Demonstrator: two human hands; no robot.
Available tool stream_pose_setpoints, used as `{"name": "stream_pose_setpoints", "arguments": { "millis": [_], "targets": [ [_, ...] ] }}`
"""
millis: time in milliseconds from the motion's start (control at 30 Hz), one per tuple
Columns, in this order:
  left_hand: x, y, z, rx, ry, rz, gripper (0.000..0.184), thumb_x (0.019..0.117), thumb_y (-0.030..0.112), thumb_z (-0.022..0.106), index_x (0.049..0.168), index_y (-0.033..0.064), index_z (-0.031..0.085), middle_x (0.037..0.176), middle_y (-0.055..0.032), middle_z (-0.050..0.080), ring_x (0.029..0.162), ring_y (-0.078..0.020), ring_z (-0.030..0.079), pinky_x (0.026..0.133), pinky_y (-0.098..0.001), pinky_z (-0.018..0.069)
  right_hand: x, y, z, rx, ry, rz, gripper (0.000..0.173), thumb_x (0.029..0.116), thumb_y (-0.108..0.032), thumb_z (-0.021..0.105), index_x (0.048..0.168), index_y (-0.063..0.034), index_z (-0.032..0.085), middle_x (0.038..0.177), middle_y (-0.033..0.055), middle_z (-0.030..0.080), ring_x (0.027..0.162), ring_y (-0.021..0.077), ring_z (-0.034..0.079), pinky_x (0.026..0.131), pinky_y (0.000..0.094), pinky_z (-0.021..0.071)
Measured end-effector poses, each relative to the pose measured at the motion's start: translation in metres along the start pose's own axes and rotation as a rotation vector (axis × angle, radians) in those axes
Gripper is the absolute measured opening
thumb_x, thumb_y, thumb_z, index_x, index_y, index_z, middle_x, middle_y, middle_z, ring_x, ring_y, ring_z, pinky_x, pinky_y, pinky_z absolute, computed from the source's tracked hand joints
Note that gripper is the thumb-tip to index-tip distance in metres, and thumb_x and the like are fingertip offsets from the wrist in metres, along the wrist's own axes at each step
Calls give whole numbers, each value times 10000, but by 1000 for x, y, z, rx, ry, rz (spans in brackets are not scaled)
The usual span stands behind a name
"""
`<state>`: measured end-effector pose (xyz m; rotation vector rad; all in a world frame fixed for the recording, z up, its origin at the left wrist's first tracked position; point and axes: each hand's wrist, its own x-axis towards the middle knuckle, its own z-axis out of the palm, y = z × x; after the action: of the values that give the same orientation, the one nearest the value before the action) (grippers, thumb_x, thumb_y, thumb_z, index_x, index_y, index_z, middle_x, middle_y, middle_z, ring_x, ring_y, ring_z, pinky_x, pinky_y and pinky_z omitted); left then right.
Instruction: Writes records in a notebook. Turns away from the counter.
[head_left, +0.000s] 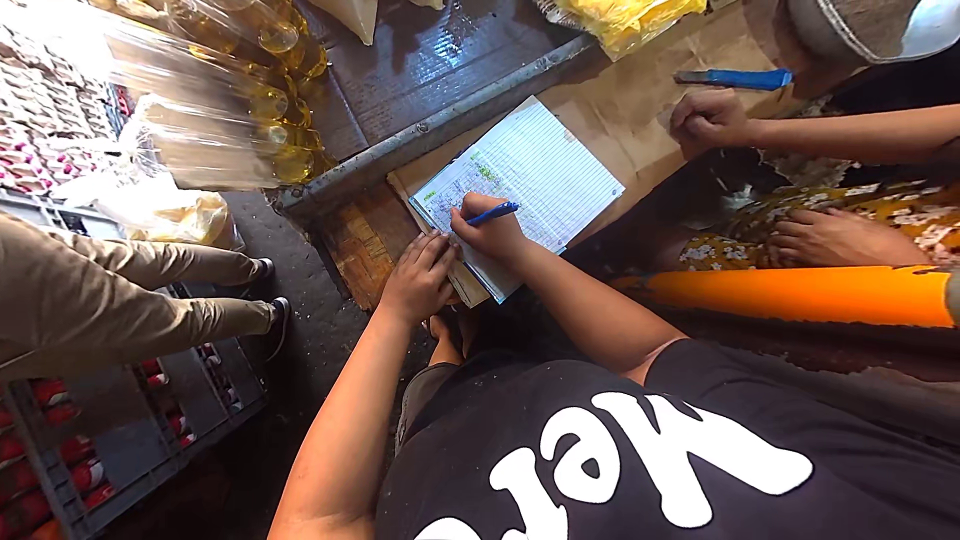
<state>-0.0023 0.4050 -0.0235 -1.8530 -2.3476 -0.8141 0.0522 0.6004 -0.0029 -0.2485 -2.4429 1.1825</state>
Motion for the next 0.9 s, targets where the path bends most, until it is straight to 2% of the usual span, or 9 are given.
{"name": "stream_pose_setpoints", "arguments": {
  "millis": [200, 400, 900],
  "targets": [
    [1, 0, 0, -6, -4, -1, 466, 811, 151, 750, 1261, 35, 710, 1382, -198, 628, 1368, -366, 541, 1172, -488, 407, 0, 0, 1, -25, -10, -27, 292, 942, -157, 627, 678, -75, 531, 582, 23, 512, 531, 133, 520, 503, 326, 414],
    [1, -1, 0, -5, -1, 1, 475, 806, 152, 752, 1265, 37, 708, 1386, -191, 628, 1370, -359, 541, 1177, -485, 401, 0, 0, -1, -28, -18, -24, 287, 926, -133, 616, 667, -81, 503, 571, 19, 476, 527, 132, 491, 499, 319, 387],
    [1, 0, 0, -6, 2, 0, 487, 799, 170, 761, 1263, 35, 705, 1383, -188, 628, 1368, -356, 541, 1175, -472, 402, -1, 1, -1, -10, 3, 2, 289, 947, -131, 593, 676, -80, 503, 588, 13, 470, 537, 106, 481, 510, 280, 388]
  ]
}}
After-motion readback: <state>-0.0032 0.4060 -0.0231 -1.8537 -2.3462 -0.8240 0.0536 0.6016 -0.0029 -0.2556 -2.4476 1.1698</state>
